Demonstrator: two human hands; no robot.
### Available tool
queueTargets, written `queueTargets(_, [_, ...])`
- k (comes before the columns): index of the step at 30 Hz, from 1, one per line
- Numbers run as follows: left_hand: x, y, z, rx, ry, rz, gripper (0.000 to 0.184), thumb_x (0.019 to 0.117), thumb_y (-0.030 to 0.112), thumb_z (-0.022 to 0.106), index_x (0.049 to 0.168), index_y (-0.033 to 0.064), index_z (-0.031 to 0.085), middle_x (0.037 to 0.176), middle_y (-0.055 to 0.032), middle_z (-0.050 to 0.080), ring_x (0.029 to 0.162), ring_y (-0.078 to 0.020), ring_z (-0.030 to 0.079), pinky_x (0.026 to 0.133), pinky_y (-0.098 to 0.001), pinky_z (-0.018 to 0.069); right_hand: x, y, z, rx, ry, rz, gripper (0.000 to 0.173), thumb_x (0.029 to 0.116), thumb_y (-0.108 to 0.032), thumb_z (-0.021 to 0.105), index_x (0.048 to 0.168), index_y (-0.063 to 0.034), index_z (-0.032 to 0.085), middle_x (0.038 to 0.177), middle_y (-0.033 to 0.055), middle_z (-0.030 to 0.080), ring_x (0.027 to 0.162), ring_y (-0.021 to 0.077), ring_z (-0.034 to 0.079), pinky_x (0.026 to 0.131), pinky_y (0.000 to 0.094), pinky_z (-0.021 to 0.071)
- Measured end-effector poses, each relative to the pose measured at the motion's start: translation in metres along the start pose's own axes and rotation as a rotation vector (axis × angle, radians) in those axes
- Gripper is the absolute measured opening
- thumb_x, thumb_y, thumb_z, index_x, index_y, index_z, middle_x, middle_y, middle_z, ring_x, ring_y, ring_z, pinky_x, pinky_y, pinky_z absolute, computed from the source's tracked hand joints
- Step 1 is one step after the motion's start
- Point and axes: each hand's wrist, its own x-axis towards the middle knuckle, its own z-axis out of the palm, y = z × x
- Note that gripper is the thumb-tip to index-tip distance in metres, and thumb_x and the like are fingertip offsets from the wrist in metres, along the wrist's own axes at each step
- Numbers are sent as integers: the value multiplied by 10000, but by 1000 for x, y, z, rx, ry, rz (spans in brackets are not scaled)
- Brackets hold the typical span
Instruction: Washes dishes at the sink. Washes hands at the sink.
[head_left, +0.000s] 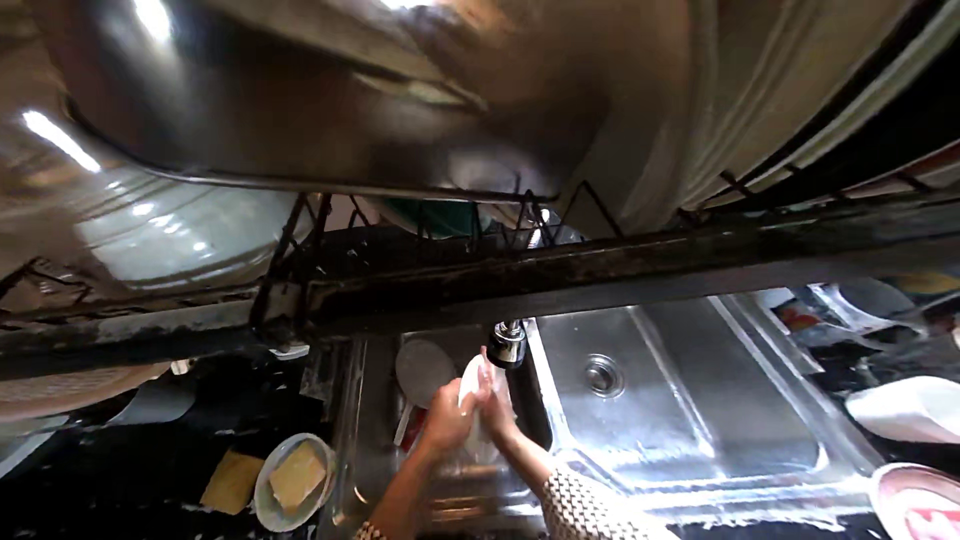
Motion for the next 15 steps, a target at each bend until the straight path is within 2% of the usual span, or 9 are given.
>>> queueTargets(2, [-11, 16, 1, 63, 29, 15, 266, 1046, 179, 545, 1145, -39, 660, 962, -152, 696, 885, -216, 687, 857, -417, 563, 18, 27, -7, 113, 23, 225, 512, 1125, -228, 281, 1559, 39, 326, 1597, 256, 359, 1492, 345, 351, 1229, 490, 287])
queueTargets(3, [-15, 23, 4, 140, 39, 22, 282, 1053, 191, 540, 1156, -42, 661, 960, -173, 697, 898, -251, 688, 868, -446, 554, 18, 33, -10, 303, 6, 365, 558, 1138, -353, 186, 1564, -27, 337, 1556, 205, 435, 1421, 292, 449, 1162, 479, 383])
queueTargets(5, [-14, 33, 13, 393, -19, 2, 328, 1070, 206, 501, 1235, -43, 638, 1016, -236, 699, 987, -356, 691, 926, -527, 532, 8, 21, -17, 610, -58, 531, 728, 1078, -596, 106, 1457, -95, 474, 1262, 174, 629, 1089, 281, 635, 874, 508, 537])
queueTargets(7, [-16, 31, 32, 683, -165, -24, 364, 1081, 205, 450, 1327, -17, 598, 1171, -257, 684, 1126, -417, 661, 970, -588, 506, -6, 0, -31, 828, -97, 522, 766, 1040, -674, 97, 1346, -106, 510, 1055, 109, 671, 900, 213, 667, 733, 428, 566])
queueTargets(9, [-23, 12, 53, 759, -215, 87, 375, 1065, 207, 471, 1359, 10, 598, 1310, -217, 646, 1227, -385, 622, 996, -575, 500, -10, -5, -49, 978, -101, 480, 625, 1078, -589, 210, 1322, -120, 544, 1042, 77, 700, 913, 165, 693, 777, 374, 597])
queueTargets(10, [-25, -3, 59, 698, -225, 169, 434, 1069, 258, 475, 1419, 21, 573, 1413, -202, 597, 1323, -362, 569, 1072, -574, 461, -10, -4, -53, 961, -54, 529, 501, 1101, -495, 296, 1192, -92, 580, 892, 71, 691, 777, 153, 687, 673, 351, 592])
queueTargets(12, [-12, -33, 59, 500, -307, 230, 587, 1094, 404, 405, 1548, 32, 429, 1648, -188, 326, 1553, -343, 251, 1246, -621, 167, -10, 7, -62, 882, -50, 565, 371, 1109, -331, 368, 1064, -43, 597, 761, 72, 679, 671, 145, 677, 612, 332, 586])
queueTargets(13, [0, -48, 57, 458, -287, 228, 614, 1097, 438, 367, 1570, 48, 397, 1685, -188, 232, 1581, -352, 142, 1254, -636, 70, -15, 14, -65, 845, -79, 539, 317, 1106, -266, 381, 1112, -37, 600, 815, 77, 698, 720, 146, 695, 655, 327, 600])
queueTargets(15, [32, -66, 48, 568, -115, 178, 689, 1086, 484, 341, 1614, 45, 285, 1694, -246, 122, 1581, -409, 58, 1247, -650, 22, -31, 13, -67, 737, -132, 500, 331, 1102, -254, 401, 1325, -53, 540, 1003, 106, 722, 867, 171, 723, 753, 359, 618])
